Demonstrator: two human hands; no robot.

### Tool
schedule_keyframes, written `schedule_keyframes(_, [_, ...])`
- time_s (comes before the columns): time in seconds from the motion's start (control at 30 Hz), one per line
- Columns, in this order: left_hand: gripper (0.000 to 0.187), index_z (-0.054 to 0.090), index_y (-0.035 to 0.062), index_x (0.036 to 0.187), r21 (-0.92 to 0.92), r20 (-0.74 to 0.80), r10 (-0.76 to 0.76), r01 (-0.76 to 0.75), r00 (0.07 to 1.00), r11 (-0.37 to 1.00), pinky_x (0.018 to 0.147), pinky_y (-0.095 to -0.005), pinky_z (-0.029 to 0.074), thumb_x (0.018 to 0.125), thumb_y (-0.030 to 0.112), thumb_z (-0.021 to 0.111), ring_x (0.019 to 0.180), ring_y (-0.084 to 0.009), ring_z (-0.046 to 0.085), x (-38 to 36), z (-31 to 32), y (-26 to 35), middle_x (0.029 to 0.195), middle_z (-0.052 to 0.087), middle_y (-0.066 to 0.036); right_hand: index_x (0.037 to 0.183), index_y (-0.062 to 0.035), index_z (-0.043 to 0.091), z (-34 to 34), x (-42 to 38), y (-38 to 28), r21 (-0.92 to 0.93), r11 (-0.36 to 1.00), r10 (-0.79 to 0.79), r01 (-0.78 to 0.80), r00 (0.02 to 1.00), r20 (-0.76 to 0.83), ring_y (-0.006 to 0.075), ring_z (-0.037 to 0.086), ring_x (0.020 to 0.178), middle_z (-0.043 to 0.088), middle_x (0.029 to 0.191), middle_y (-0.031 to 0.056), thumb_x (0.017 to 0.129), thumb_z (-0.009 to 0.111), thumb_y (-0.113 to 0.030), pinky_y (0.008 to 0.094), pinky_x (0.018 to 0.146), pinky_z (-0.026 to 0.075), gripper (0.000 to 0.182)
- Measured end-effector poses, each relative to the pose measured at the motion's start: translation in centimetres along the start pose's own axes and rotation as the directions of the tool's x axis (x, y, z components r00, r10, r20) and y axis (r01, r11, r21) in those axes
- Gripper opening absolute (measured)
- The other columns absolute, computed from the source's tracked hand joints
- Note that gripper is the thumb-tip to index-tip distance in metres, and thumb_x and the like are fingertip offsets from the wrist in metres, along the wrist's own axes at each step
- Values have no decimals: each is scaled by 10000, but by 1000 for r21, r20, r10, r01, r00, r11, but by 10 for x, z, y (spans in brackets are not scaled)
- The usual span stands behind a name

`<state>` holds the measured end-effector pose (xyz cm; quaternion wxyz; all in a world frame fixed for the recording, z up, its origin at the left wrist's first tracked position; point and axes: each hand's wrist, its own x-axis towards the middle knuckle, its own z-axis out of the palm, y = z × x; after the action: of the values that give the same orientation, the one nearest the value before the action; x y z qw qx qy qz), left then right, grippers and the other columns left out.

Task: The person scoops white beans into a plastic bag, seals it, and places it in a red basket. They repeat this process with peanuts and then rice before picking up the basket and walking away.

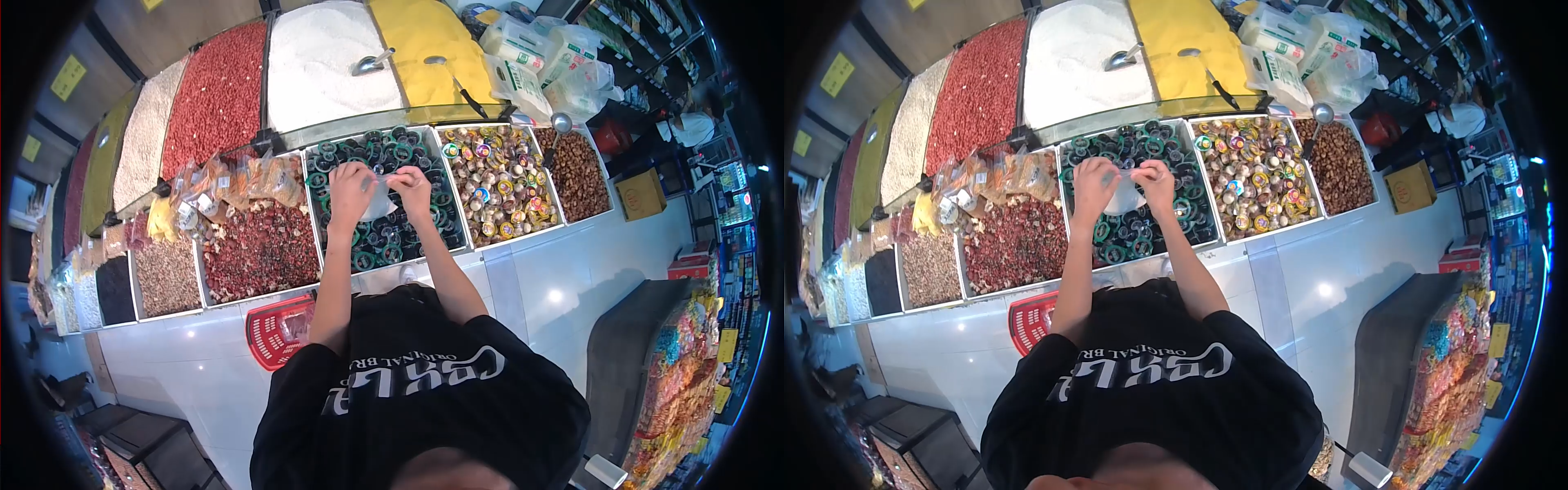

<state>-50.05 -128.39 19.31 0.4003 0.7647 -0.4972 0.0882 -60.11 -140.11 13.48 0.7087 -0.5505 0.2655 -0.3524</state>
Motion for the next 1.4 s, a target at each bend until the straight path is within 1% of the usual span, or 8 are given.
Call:
schedule_keyframes(0.1, [78, 641, 95, 748, 37, 47, -5, 4, 999, 999, 843, -372, 352, 688, 130, 677, 909, -238, 529, 4, 17, 1, 899, 593, -31, 962, -9, 504, -3, 3, 2, 106, 994, -9, 4, 999, 42, 125, 625, 787, 668, 830, 103, 736, 650, 90, 242, 733, 497, 287])
schedule_keyframes(0.27, [78, 645, 96, 761, 60, 111, -4, -2, 994, 998, 829, -374, 356, 692, 123, 670, 880, -230, 547, 10, 28, 3, 882, 604, -28, 948, -22, 496, -8, 11, 7, -152, 987, -42, 49, 998, 49, 84, 579, 706, 650, 764, 54, 709, 683, 64, 211, 642, 449, 315])
schedule_keyframes(0.37, [74, 630, 95, 748, 69, 117, 30, -38, 993, 997, 804, -371, 355, 684, 105, 665, 856, -226, 546, 13, 30, 6, 826, 598, -32, 938, -30, 491, -9, 14, 9, -116, 981, -146, 154, 986, 77, 54, 527, 650, 647, 754, 40, 704, 684, 64, 200, 601, 410, 318])
schedule_keyframes(0.53, [64, 630, 87, 745, -4, 99, -56, 57, 993, 998, 770, -374, 364, 691, 106, 657, 807, -232, 553, 12, 32, 9, 738, 604, -44, 928, -36, 490, -7, 9, 1, -79, 990, -115, 120, 991, 66, 37, 473, 627, 640, 730, 23, 692, 682, 63, 195, 586, 387, 321])
schedule_keyframes(0.77, [53, 631, 82, 729, 37, 101, -36, 33, 994, 999, 753, -369, 369, 709, 124, 656, 806, -227, 559, 4, 33, 2, 757, 614, -39, 910, -42, 483, -1, 8, -1, -35, 993, -111, 113, 992, 58, 38, 419, 591, 637, 710, 24, 685, 674, 55, 196, 567, 367, 312])
schedule_keyframes(1.0, [54, 629, 90, 752, 42, 86, -46, 43, 995, 998, 753, -365, 362, 726, 135, 644, 810, -214, 561, -2, 30, 3, 771, 616, -27, 1003, -26, 459, -3, 0, 0, 12, 997, -74, 74, 989, 128, 48, 492, 688, 627, 767, 27, 725, 651, 57, 196, 631, 390, 348])
schedule_keyframes(1.17, [68, 621, 97, 768, 65, 62, -86, 82, 994, 995, 774, -371, 353, 742, 156, 642, 812, -215, 560, -7, 26, -5, 782, 613, -26, 1042, -33, 461, 3, 2, 5, -178, 963, -179, 204, 973, 145, 87, 555, 765, 600, 801, 11, 752, 638, 26, 240, 705, 406, 345])
schedule_keyframes(1.4, [75, 613, 93, 778, 100, 86, -80, 72, 993, 992, 800, -400, 341, 766, 166, 624, 847, -227, 555, -11, 22, -6, 797, 607, -34, 1046, -42, 465, 5, -3, -4, -184, 951, -219, 248, 962, 166, 98, 542, 733, 582, 774, 21, 763, 590, 44, 234, 659, 406, 322])
